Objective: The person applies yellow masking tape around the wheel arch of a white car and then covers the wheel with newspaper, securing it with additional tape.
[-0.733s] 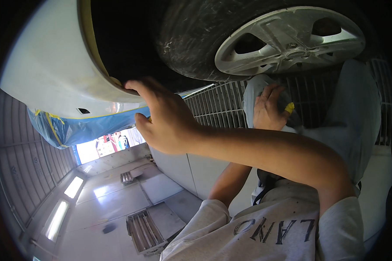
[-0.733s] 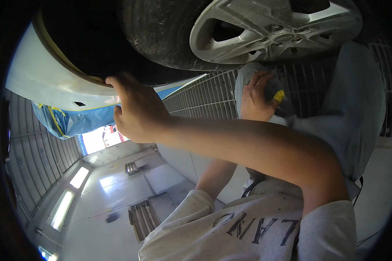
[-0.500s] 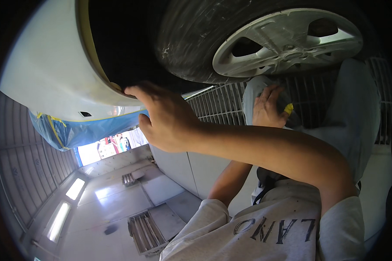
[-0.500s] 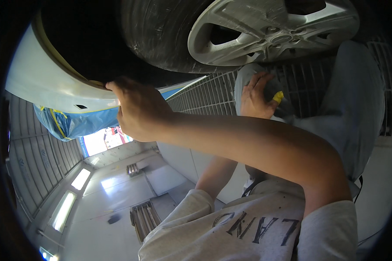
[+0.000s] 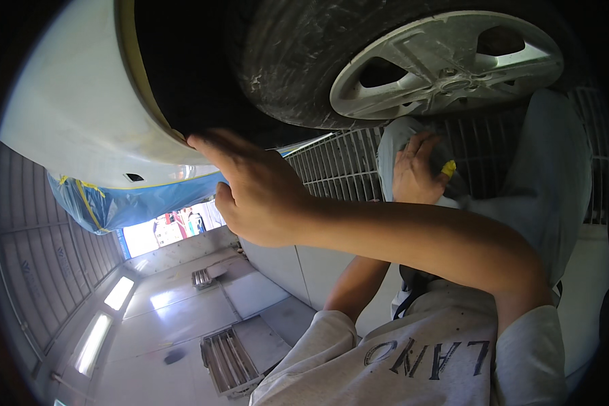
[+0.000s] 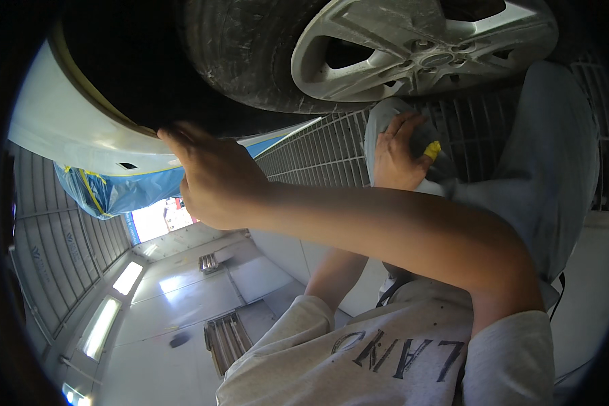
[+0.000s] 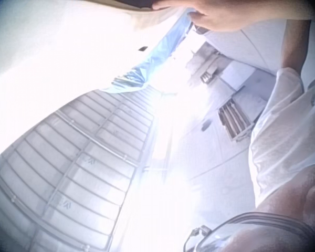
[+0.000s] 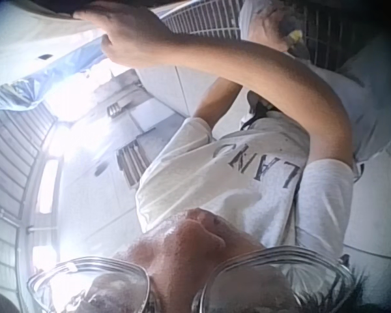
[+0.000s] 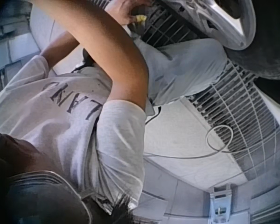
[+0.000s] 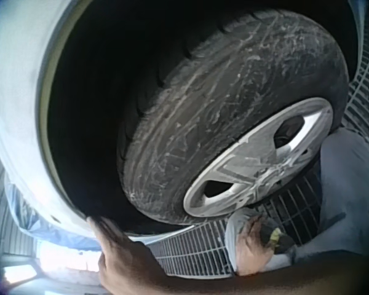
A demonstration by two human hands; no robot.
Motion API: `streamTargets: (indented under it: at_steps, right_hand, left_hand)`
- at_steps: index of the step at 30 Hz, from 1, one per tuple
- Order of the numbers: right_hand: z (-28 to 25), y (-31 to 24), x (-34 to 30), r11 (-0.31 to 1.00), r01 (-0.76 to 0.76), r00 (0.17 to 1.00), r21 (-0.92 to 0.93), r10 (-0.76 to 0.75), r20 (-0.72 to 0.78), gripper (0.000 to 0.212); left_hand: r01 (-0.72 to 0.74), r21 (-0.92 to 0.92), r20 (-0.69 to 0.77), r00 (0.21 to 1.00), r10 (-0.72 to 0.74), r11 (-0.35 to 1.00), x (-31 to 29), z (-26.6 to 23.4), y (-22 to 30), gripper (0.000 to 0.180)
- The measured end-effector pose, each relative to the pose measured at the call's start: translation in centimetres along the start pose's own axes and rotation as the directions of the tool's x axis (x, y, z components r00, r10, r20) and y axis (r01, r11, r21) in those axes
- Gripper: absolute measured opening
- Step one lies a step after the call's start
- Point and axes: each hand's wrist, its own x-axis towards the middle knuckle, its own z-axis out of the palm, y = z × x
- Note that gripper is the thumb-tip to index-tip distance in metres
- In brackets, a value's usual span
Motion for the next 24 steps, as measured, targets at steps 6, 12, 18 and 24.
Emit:
streamTargets:
  at_steps: [6,12,18,24]
  right_hand:
    - [-2.2,-0.5,0.2,0.986,-0.066,0.993,-0.153,0.05,-0.107,0.065]
    - [-2.1,-1.6,-1.1,0.999,0.009,1.0,-0.043,-0.009,0.001,0.063]
    - [-1.1,-1.4,0.2,0.999,0.037,0.998,0.031,-0.035,-0.055,0.06]
    - [-2.5,-1.7,1.2,1.0,0.017,0.997,-0.007,-0.018,-0.079,0.059]
  left_hand:
    - [-0.008,0.018,-0.005,1.0,0.008,1.0,0.0,-0.1,0.2,0.056]
    - [-0.042,0.004,0.017,0.999,0.042,0.999,0.1,-0.2,0.0,0.056]
    - [-0.004,0.003,-0.003,1.0,0.004,1.0,0.0,-0.1,0.3,0.055]
    - [-0.001,0.027,0.009,1.0,0.001,1.0,0.0,-0.1,0.5,0.056]
